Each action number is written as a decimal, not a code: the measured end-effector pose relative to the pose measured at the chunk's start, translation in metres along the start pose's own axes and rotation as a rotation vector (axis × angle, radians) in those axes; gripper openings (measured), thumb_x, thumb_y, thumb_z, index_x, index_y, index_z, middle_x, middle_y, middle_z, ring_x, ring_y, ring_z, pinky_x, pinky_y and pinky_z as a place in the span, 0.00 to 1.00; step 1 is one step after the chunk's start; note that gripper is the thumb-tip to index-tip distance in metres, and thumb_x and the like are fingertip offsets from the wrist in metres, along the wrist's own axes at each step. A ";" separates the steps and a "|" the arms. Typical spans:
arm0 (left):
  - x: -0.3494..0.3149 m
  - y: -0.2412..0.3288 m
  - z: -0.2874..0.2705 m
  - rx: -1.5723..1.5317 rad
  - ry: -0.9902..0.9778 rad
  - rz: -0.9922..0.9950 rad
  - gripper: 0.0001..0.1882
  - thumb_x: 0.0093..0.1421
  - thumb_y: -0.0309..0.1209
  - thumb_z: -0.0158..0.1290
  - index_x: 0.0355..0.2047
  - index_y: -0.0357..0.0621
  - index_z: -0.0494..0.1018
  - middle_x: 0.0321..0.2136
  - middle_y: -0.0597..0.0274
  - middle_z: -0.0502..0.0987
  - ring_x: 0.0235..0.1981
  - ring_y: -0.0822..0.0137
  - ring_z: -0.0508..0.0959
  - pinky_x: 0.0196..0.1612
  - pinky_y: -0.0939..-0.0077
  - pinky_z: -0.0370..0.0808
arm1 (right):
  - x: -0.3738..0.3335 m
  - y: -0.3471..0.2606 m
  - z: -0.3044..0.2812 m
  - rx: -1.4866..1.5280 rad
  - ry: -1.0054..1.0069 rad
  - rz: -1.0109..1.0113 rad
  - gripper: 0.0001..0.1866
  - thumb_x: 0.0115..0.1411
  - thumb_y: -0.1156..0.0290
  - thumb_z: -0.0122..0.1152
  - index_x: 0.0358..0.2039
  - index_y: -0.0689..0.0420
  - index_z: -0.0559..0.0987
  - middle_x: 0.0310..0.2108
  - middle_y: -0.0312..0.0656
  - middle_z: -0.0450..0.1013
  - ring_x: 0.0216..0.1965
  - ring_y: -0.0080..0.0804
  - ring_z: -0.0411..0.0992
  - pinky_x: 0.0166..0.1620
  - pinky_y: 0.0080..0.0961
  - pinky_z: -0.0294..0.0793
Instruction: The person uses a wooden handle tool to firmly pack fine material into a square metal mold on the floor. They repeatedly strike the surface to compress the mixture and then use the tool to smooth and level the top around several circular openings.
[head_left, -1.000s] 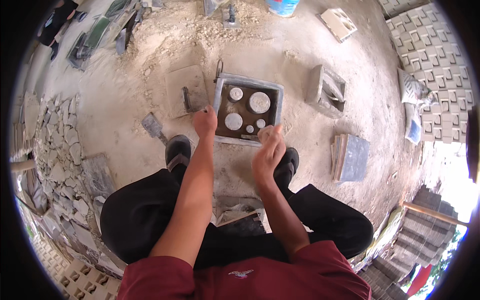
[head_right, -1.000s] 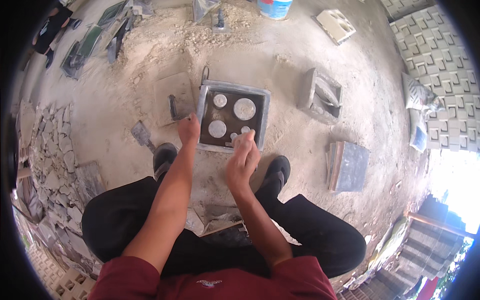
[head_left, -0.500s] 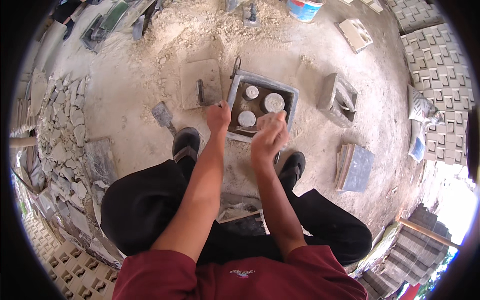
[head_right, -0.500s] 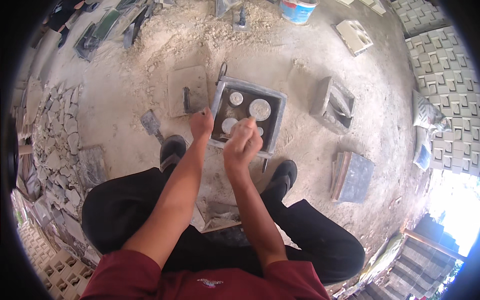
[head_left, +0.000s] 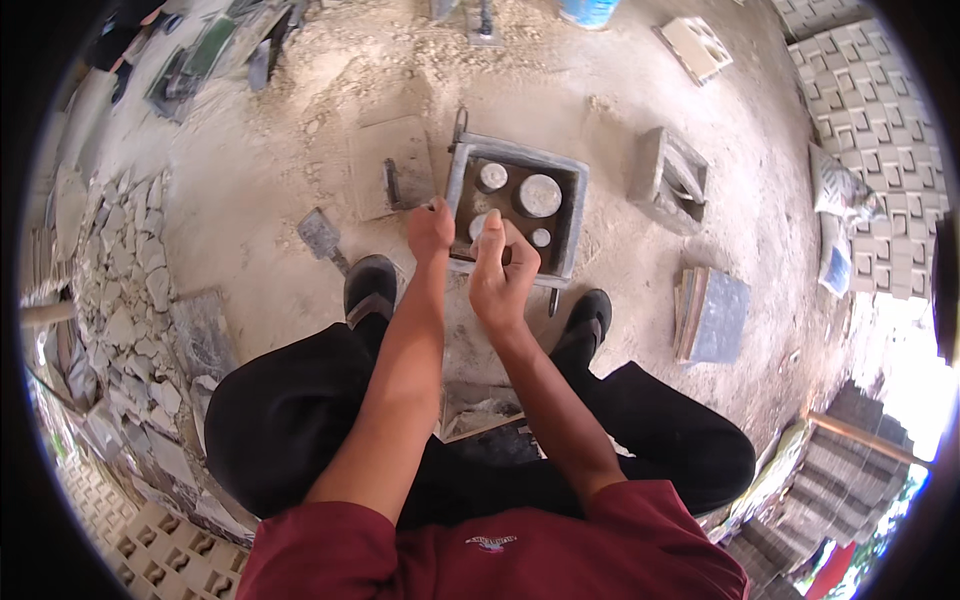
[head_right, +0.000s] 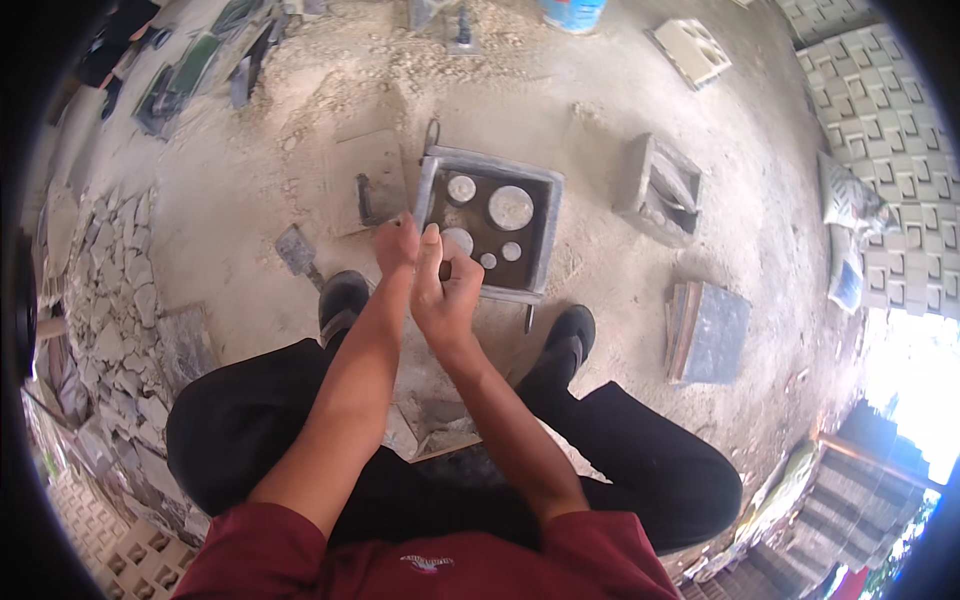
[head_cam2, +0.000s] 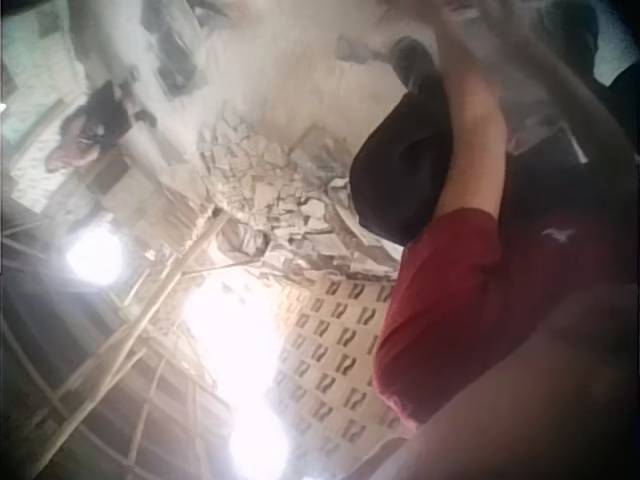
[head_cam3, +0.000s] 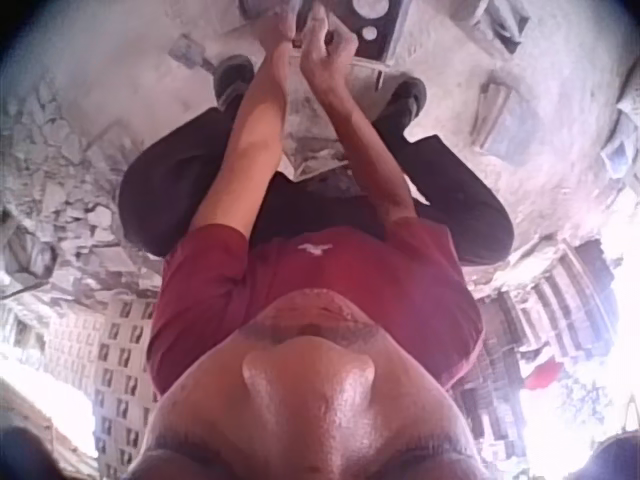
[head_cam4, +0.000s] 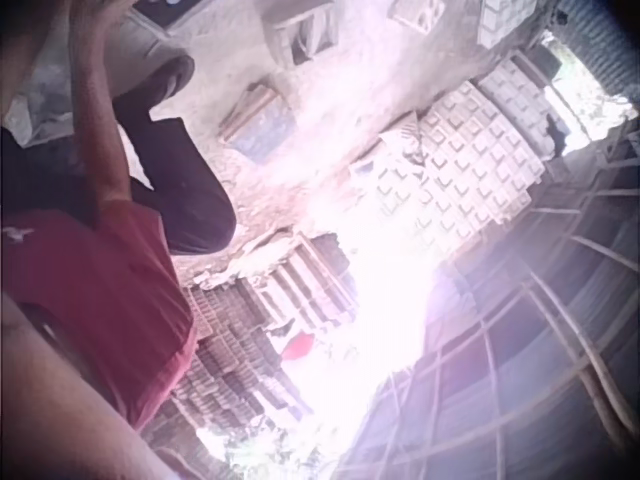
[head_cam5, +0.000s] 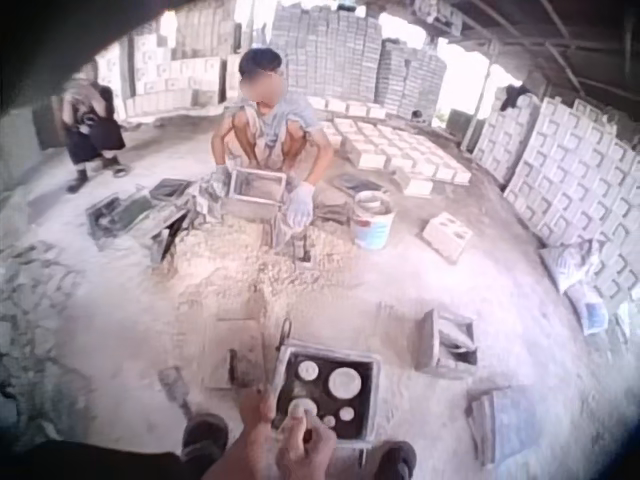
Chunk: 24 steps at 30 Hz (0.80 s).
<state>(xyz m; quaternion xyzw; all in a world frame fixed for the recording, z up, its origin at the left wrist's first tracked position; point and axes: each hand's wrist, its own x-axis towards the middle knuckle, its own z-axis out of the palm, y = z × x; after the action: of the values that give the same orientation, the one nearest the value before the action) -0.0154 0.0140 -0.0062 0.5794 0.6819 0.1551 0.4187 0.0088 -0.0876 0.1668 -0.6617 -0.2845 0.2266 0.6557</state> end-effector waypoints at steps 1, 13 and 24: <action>0.003 -0.001 0.000 -0.001 0.032 0.008 0.25 0.57 0.45 0.39 0.28 0.33 0.77 0.27 0.37 0.76 0.33 0.40 0.76 0.38 0.52 0.72 | -0.002 -0.016 0.004 0.035 0.084 -0.039 0.20 0.65 0.69 0.46 0.14 0.59 0.63 0.14 0.30 0.57 0.19 0.14 0.52 0.21 0.19 0.50; 0.002 0.008 0.008 0.053 0.057 0.066 0.24 0.57 0.43 0.40 0.25 0.34 0.77 0.25 0.38 0.76 0.32 0.41 0.77 0.37 0.53 0.73 | -0.001 0.025 -0.056 0.000 -0.051 -0.025 0.22 0.65 0.68 0.47 0.14 0.60 0.63 0.13 0.28 0.56 0.17 0.14 0.51 0.19 0.20 0.48; -0.006 0.013 0.003 0.104 0.051 -0.014 0.25 0.57 0.44 0.39 0.28 0.34 0.78 0.28 0.39 0.77 0.33 0.43 0.77 0.38 0.53 0.74 | 0.003 0.012 -0.091 0.313 0.135 -0.147 0.24 0.66 0.68 0.37 0.11 0.54 0.53 0.10 0.32 0.51 0.13 0.20 0.47 0.18 0.23 0.45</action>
<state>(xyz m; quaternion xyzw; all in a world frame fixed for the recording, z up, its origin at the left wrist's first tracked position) -0.0043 0.0118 0.0034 0.5914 0.7034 0.1313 0.3718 0.0733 -0.1528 0.1586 -0.5425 -0.2486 0.1748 0.7831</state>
